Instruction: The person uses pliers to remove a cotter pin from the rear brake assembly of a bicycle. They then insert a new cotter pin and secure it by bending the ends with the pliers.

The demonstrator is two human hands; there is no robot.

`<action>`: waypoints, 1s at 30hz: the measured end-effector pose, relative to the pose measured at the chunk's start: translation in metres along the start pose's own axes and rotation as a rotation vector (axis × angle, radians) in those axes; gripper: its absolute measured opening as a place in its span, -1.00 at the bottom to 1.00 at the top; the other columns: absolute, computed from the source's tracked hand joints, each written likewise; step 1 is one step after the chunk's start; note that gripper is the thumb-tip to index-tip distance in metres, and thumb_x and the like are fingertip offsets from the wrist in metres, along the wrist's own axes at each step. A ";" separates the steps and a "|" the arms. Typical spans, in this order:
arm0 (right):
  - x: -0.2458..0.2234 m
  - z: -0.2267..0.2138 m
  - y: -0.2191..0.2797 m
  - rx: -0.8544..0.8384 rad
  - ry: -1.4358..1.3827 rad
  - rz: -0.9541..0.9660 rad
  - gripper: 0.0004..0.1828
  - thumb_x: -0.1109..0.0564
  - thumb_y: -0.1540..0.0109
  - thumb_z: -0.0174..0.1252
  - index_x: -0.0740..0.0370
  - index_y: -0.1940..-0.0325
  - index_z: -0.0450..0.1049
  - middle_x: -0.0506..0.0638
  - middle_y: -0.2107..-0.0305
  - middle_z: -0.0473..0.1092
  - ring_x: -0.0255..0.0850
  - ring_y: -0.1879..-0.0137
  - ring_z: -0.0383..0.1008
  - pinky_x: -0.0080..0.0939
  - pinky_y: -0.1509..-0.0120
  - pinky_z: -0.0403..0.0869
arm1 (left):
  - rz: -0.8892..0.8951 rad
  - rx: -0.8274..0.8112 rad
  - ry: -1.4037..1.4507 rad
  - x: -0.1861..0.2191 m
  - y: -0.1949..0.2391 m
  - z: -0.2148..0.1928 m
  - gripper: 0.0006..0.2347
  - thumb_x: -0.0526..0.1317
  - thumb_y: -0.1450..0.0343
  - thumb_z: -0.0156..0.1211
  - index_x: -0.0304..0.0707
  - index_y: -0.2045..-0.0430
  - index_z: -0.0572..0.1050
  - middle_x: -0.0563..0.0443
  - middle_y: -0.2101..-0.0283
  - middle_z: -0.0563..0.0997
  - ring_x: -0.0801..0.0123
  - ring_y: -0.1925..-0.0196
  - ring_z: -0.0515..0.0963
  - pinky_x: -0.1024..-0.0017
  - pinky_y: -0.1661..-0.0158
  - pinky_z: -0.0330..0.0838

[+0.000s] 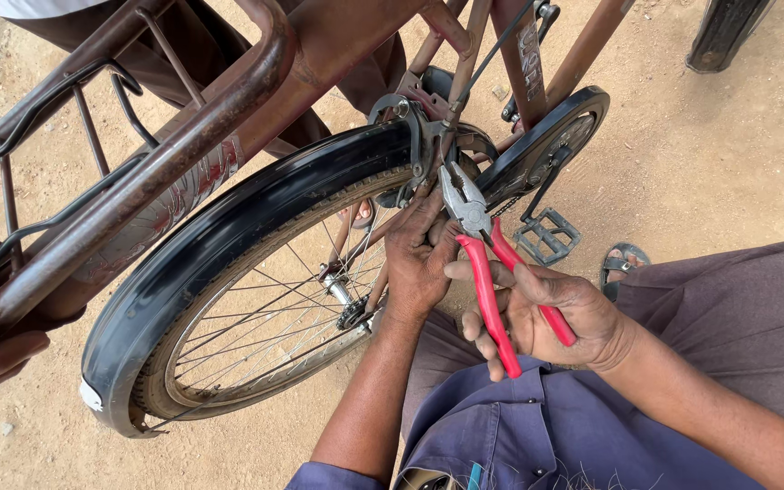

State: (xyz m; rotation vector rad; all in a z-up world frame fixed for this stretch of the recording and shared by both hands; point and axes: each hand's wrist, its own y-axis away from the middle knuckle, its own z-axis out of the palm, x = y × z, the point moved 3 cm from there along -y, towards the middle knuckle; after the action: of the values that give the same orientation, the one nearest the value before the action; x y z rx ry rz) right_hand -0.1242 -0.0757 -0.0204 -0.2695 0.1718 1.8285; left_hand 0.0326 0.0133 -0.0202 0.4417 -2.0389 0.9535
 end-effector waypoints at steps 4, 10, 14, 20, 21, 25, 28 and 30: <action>0.004 -0.010 0.005 -0.162 -0.207 0.042 -0.20 -0.25 -0.44 -0.01 0.42 -0.53 0.11 0.11 0.27 0.37 -0.16 0.22 0.47 -0.09 0.16 0.53 | -0.170 -0.054 -0.021 -0.007 0.002 0.001 -0.61 -0.26 -0.44 0.34 -0.39 -0.16 0.52 0.01 0.53 0.33 0.39 0.43 0.39 0.39 0.26 0.42; 0.007 -0.045 0.005 0.605 0.707 -0.106 -0.36 -0.06 -0.32 0.28 0.48 -0.28 0.34 0.06 0.35 0.27 -0.16 0.36 0.30 -0.12 0.32 0.32 | -0.697 0.031 0.682 -0.003 0.002 0.008 -0.57 0.07 -0.54 0.11 -0.39 0.03 0.62 0.22 0.59 0.31 0.53 0.56 0.30 0.52 0.50 0.22; 0.011 -0.031 0.004 1.038 1.705 -0.366 -0.24 -0.05 -0.07 0.41 0.41 -0.20 0.32 0.29 0.19 0.44 0.15 0.16 0.53 0.10 0.11 0.49 | -0.749 0.040 0.498 0.012 -0.011 0.045 -0.60 0.10 -0.48 0.19 -0.34 0.41 0.61 0.20 0.60 0.46 0.53 0.56 0.40 0.52 0.50 0.32; -0.002 -0.056 0.009 0.786 1.313 -0.120 -0.28 -0.15 0.00 0.52 0.35 -0.01 0.42 0.16 0.38 0.49 -0.12 0.28 0.51 -0.14 0.24 0.49 | -0.694 0.034 0.307 0.007 -0.012 0.053 -0.54 0.12 -0.45 0.23 -0.32 0.71 0.54 0.09 0.71 0.46 0.49 0.64 0.40 0.47 0.56 0.30; -0.004 -0.063 0.011 0.640 1.086 -0.061 -0.33 -0.14 -0.03 0.52 0.36 0.02 0.45 0.14 0.42 0.47 -0.21 0.33 0.46 -0.21 0.30 0.47 | -0.675 0.003 0.347 0.006 -0.010 0.052 -0.53 0.12 -0.46 0.25 -0.34 0.71 0.54 0.09 0.70 0.45 0.48 0.63 0.39 0.46 0.56 0.28; 0.000 -0.076 0.022 0.347 0.751 0.104 -0.35 -0.22 -0.16 0.42 0.48 0.07 0.54 0.21 0.32 0.58 -0.26 0.39 0.47 -0.31 0.34 0.42 | -0.664 -0.248 0.329 0.015 0.001 0.059 -0.54 0.15 -0.43 0.23 -0.32 0.67 0.56 0.08 0.68 0.50 0.48 0.63 0.44 0.46 0.56 0.36; 0.004 -0.063 0.030 0.236 0.575 0.072 -0.32 -0.19 -0.25 0.38 0.53 -0.06 0.46 0.27 0.22 0.52 -0.30 0.35 0.39 -0.29 0.31 0.40 | -0.593 -0.324 0.367 0.022 0.005 0.055 -0.53 0.19 -0.43 0.20 -0.30 0.59 0.59 0.08 0.60 0.57 0.50 0.54 0.50 0.47 0.47 0.42; 0.008 -0.051 0.028 0.131 0.500 0.043 -0.25 -0.22 -0.24 0.32 0.57 -0.14 0.45 0.31 0.09 0.56 -0.21 0.25 0.54 -0.22 0.21 0.52 | -0.623 -0.328 0.375 0.020 0.009 0.044 -0.53 0.22 -0.44 0.15 -0.27 0.54 0.62 0.09 0.53 0.62 0.53 0.46 0.56 0.48 0.39 0.47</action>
State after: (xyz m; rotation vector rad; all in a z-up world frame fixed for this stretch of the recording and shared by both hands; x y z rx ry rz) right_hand -0.1487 -0.0894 -0.0722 -0.6308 0.6465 1.7534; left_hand -0.0086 -0.0133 -0.0247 0.6144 -1.5297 0.2864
